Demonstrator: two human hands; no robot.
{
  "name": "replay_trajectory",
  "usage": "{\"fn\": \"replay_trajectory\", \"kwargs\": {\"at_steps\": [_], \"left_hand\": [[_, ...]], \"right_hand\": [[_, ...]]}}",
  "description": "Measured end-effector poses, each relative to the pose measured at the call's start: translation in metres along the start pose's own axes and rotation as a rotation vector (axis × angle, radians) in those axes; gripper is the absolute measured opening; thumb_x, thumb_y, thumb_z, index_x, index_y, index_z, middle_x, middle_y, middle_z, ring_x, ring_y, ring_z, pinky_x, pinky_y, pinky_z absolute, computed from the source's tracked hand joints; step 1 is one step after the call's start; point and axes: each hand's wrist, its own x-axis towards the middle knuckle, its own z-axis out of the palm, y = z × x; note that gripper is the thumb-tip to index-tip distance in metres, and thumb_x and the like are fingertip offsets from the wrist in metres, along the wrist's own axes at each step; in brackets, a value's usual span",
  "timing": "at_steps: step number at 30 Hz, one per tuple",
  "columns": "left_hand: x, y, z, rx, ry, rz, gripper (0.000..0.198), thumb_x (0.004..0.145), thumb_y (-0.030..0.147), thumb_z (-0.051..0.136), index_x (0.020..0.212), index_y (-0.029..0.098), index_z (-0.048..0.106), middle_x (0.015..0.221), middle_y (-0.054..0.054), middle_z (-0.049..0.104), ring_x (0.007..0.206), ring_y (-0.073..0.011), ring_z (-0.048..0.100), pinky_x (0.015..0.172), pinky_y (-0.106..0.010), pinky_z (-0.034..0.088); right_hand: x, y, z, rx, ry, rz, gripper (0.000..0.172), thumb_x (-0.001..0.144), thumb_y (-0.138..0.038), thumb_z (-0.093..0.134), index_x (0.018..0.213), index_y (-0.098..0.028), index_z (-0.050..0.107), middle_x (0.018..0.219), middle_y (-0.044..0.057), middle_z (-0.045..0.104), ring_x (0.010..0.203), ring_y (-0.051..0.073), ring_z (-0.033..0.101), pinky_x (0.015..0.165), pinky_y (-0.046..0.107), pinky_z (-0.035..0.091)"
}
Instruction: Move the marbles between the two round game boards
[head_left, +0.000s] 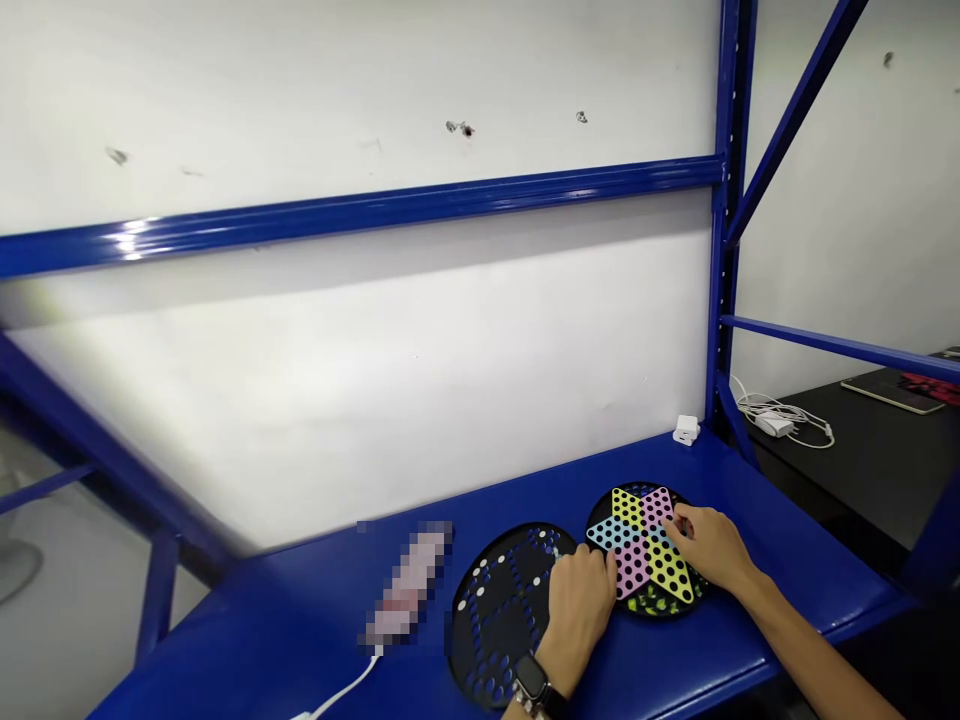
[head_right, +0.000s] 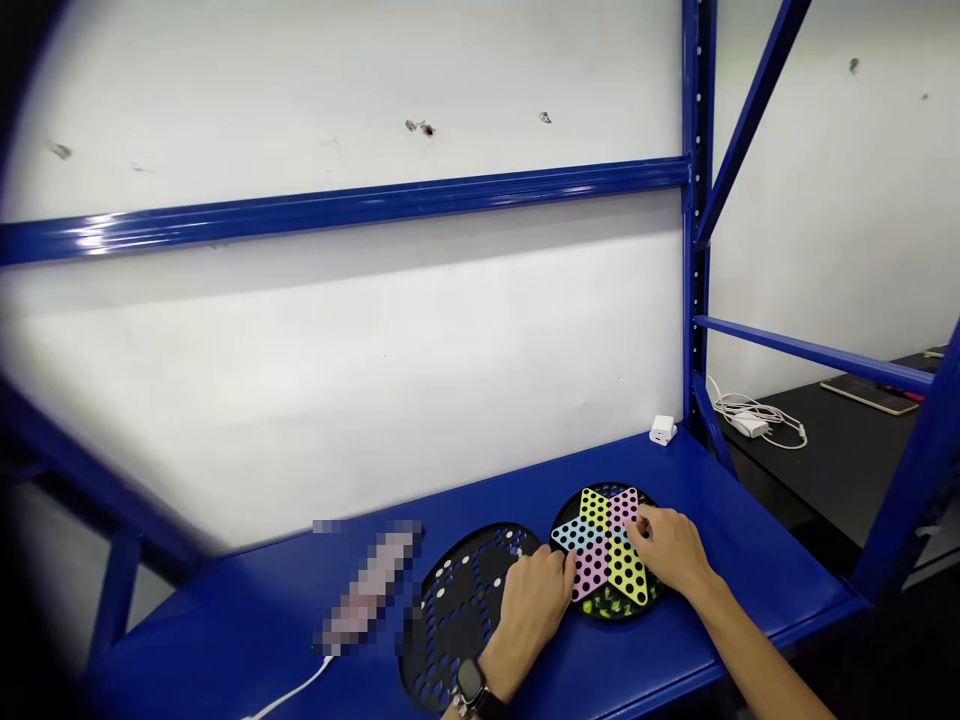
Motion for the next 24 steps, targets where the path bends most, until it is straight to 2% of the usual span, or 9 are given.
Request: {"fn": "replay_trajectory", "kwargs": {"at_steps": [6,10,24], "left_hand": [[-0.0011,-0.0047,0.0072,-0.067,0.071,-0.077,0.046,0.102,0.028,0.030,0.084,0.017,0.070,0.084,-0.010,0.070,0.074,-0.0195,0.066,0.061,-0.028,0.040],[-0.0008,-0.0054,0.0051,-0.072,0.067,-0.068,0.046,0.102,0.027,0.028,0.084,0.017,0.070,0.083,-0.009,0.069,0.075,-0.0198,0.066,0.061,-0.028,0.041],[-0.0002,-0.0077,-0.0022,-0.097,0.023,-0.091,0.049,0.102,0.038,0.030,0.087,0.017,0.072,0.089,-0.009,0.071,0.081,-0.0214,0.068,0.065,-0.030,0.042]], "right_hand": [[-0.0008,0.0009,0.0006,0.002,-0.016,0.002,0.035,0.093,-0.039,0.046,0.063,-0.021,0.045,0.058,-0.001,0.057,0.053,0.014,0.052,0.052,0.026,0.024],[-0.0009,0.0007,0.0006,0.001,-0.012,0.005,0.035,0.093,-0.039,0.046,0.063,-0.021,0.044,0.059,-0.001,0.058,0.054,0.014,0.052,0.053,0.026,0.024],[-0.0004,0.0011,0.0002,-0.010,-0.009,-0.008,0.033,0.092,-0.039,0.046,0.064,-0.021,0.047,0.060,0.000,0.059,0.055,0.014,0.053,0.053,0.025,0.024]]}}
